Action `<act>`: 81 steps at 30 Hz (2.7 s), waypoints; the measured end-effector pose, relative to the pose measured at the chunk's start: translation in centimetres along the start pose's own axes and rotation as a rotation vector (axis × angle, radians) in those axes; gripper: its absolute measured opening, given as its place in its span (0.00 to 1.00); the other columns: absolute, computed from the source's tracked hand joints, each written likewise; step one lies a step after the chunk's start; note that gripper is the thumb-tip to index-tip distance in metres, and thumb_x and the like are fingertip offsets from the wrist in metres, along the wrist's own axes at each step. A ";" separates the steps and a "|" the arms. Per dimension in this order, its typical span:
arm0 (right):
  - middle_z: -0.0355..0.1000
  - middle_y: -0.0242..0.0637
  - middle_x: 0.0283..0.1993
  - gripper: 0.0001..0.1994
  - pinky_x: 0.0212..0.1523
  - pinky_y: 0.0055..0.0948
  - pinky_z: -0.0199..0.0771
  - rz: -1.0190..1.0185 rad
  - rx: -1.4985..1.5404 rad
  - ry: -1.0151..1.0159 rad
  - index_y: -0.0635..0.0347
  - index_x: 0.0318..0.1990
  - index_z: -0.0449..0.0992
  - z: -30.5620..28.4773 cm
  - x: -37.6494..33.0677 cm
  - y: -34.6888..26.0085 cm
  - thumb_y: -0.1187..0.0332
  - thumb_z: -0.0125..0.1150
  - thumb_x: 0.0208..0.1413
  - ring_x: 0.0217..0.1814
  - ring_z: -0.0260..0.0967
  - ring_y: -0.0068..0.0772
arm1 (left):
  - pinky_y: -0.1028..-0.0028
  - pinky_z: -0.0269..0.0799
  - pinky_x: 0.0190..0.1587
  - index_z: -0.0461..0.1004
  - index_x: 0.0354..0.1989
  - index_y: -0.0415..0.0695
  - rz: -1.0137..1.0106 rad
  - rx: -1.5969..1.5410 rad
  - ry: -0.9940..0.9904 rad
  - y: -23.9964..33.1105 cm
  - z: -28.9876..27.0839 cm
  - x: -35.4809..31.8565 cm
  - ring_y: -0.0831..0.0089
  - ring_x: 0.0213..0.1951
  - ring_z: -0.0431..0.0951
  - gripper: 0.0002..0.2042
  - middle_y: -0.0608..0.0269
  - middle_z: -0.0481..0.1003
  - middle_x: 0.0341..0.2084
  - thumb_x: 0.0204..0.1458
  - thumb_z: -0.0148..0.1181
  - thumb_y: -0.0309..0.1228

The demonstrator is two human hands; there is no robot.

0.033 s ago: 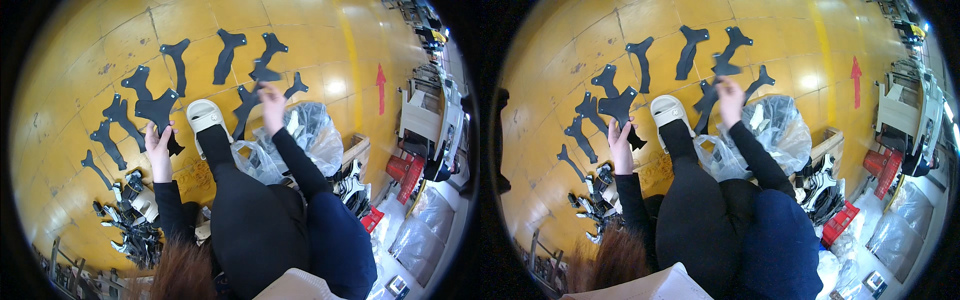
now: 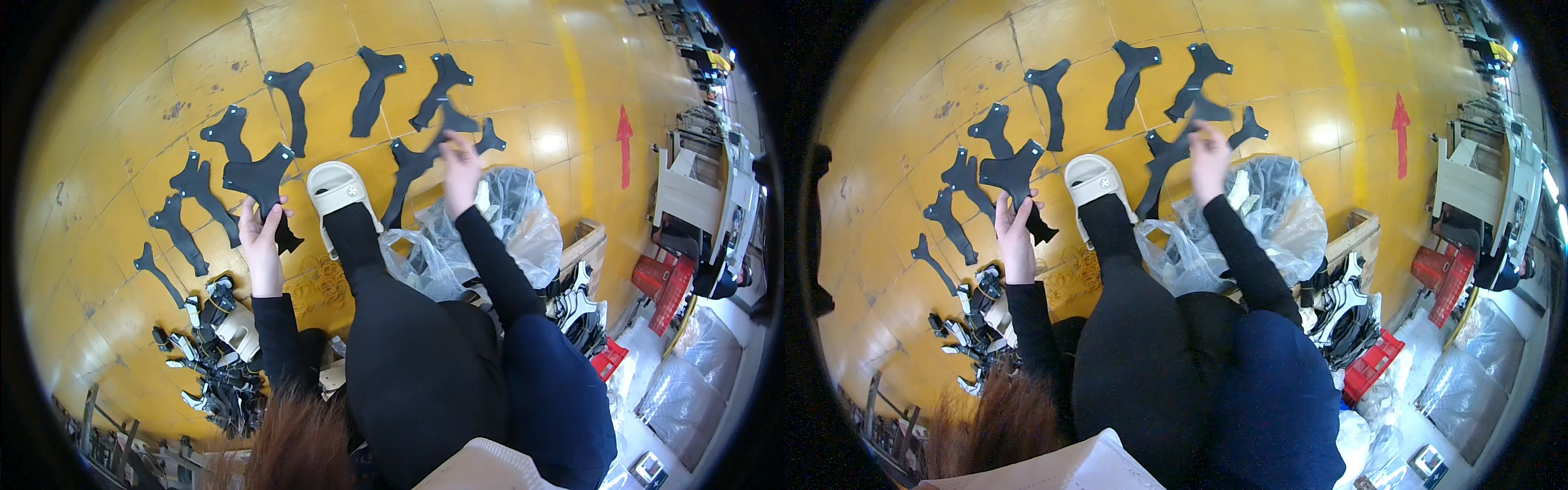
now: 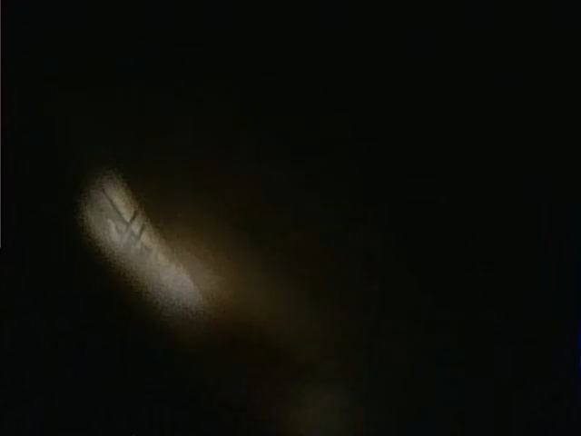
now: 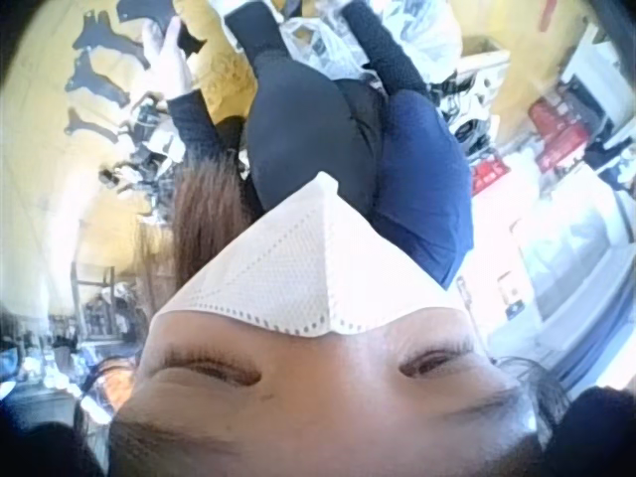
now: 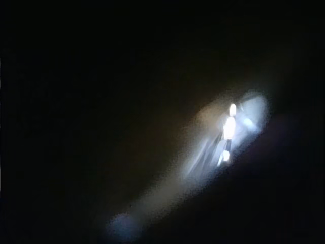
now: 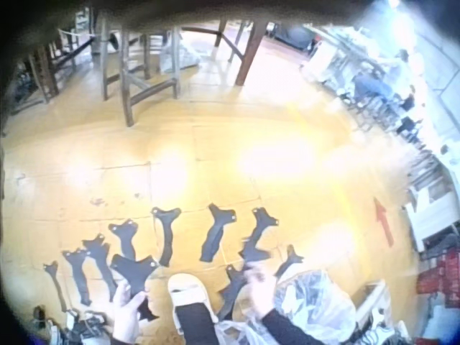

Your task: The person sits on the floor and separates a stack of black Y-shaped parts, placing them one by one onto the floor in a row. The person then picks up a strap-like object and attaches it to one of the parts.

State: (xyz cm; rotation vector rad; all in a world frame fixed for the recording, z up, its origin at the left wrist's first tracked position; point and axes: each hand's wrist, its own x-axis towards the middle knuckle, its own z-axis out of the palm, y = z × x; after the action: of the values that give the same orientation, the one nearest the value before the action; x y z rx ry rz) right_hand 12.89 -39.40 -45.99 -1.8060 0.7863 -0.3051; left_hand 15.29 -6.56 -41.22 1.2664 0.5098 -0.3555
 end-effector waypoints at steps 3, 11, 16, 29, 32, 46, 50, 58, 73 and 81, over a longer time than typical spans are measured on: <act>0.70 0.27 0.32 0.12 0.35 0.18 0.66 0.006 -0.002 0.229 0.60 0.46 0.76 -4.3 3.7 3.7 0.77 0.56 0.53 0.31 0.64 0.17 | 0.74 0.69 0.46 0.55 0.59 0.35 -0.044 -0.072 -0.038 0.0 0.3 0.0 0.71 0.39 0.75 0.21 0.51 0.74 0.45 0.59 0.48 0.27; 0.62 0.48 0.51 0.18 0.56 0.39 0.62 -0.079 -0.846 0.435 0.57 0.44 0.74 -7.1 6.7 11.6 0.77 0.62 0.41 0.55 0.61 0.47 | 0.68 0.68 0.50 0.58 0.59 0.38 -0.138 -0.280 -0.138 0.6 2.4 -0.1 0.63 0.45 0.75 0.18 0.47 0.71 0.49 0.62 0.40 0.30; 0.67 0.40 0.47 0.13 0.45 0.28 0.70 -0.217 -0.311 0.052 0.61 0.44 0.73 -0.4 3.5 5.7 0.76 0.57 0.49 0.46 0.68 0.36 | 0.69 0.70 0.49 0.61 0.57 0.42 -0.136 -0.315 -0.165 0.3 3.0 -0.5 0.66 0.45 0.75 0.17 0.52 0.73 0.46 0.60 0.42 0.26; 0.67 0.29 0.26 0.09 0.34 0.20 0.66 -0.033 0.066 -0.701 0.65 0.33 0.71 9.2 -7.2 -8.1 0.71 0.64 0.49 0.29 0.63 0.19 | 0.85 0.67 0.40 0.63 0.53 0.39 -0.015 -0.149 -0.114 -0.9 4.7 -0.1 0.82 0.42 0.72 0.18 0.63 0.73 0.42 0.52 0.52 0.15; 0.66 0.29 0.25 0.09 0.34 0.20 0.65 -0.020 0.096 -0.685 0.65 0.31 0.70 9.3 -7.5 -8.0 0.71 0.64 0.50 0.29 0.63 0.19 | 0.85 0.68 0.41 0.64 0.51 0.39 -0.004 -0.161 -0.132 -0.8 4.7 0.0 0.82 0.42 0.73 0.17 0.63 0.73 0.42 0.52 0.52 0.15; 0.62 0.24 0.25 0.09 0.31 0.16 0.62 -0.022 0.095 -0.692 0.63 0.27 0.67 9.9 -8.0 -8.7 0.73 0.64 0.50 0.28 0.59 0.12 | 0.81 0.67 0.46 0.64 0.50 0.37 -0.037 -0.218 -0.113 -0.7 3.7 -0.1 0.80 0.43 0.72 0.16 0.63 0.73 0.40 0.52 0.53 0.16; 0.67 0.28 0.26 0.08 0.34 0.19 0.65 -0.006 0.089 -0.703 0.64 0.30 0.70 9.7 -8.0 -8.6 0.71 0.64 0.50 0.30 0.63 0.19 | 0.85 0.66 0.37 0.67 0.46 0.43 -0.070 -0.164 -0.097 -1.3 3.2 0.1 0.85 0.37 0.71 0.10 0.71 0.72 0.36 0.56 0.53 0.22; 0.70 0.31 0.27 0.08 0.33 0.20 0.66 -0.030 0.064 -0.735 0.66 0.33 0.73 9.9 -8.4 -8.5 0.71 0.64 0.49 0.30 0.66 0.19 | 0.86 0.59 0.31 0.72 0.38 0.47 -0.111 -0.228 -0.014 -0.6 4.0 -0.1 0.91 0.31 0.64 0.04 0.79 0.67 0.28 0.58 0.53 0.32; 0.62 0.24 0.21 0.12 0.27 0.19 0.56 0.109 0.071 -0.578 0.64 0.23 0.68 13.0 -5.2 -7.4 0.68 0.63 0.52 0.27 0.56 0.13 | 0.78 0.67 0.37 0.68 0.35 0.51 0.013 -0.296 0.282 -1.0 0.6 1.1 0.85 0.37 0.71 0.04 0.75 0.70 0.32 0.55 0.57 0.28; 0.72 0.35 0.22 0.08 0.25 0.22 0.69 -0.018 0.179 -0.515 0.71 0.29 0.75 21.9 3.4 -1.3 0.72 0.61 0.50 0.23 0.69 0.20 | 0.75 0.68 0.38 0.69 0.38 0.50 0.042 -0.323 0.300 0.2 -1.1 1.5 0.84 0.35 0.70 0.04 0.74 0.68 0.30 0.56 0.55 0.26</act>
State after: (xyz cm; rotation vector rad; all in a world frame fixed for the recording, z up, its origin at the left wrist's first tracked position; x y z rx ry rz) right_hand 28.05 -25.10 -53.61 -1.6213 0.3666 0.0806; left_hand 16.46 -5.41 -42.10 1.0171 0.7615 -0.0415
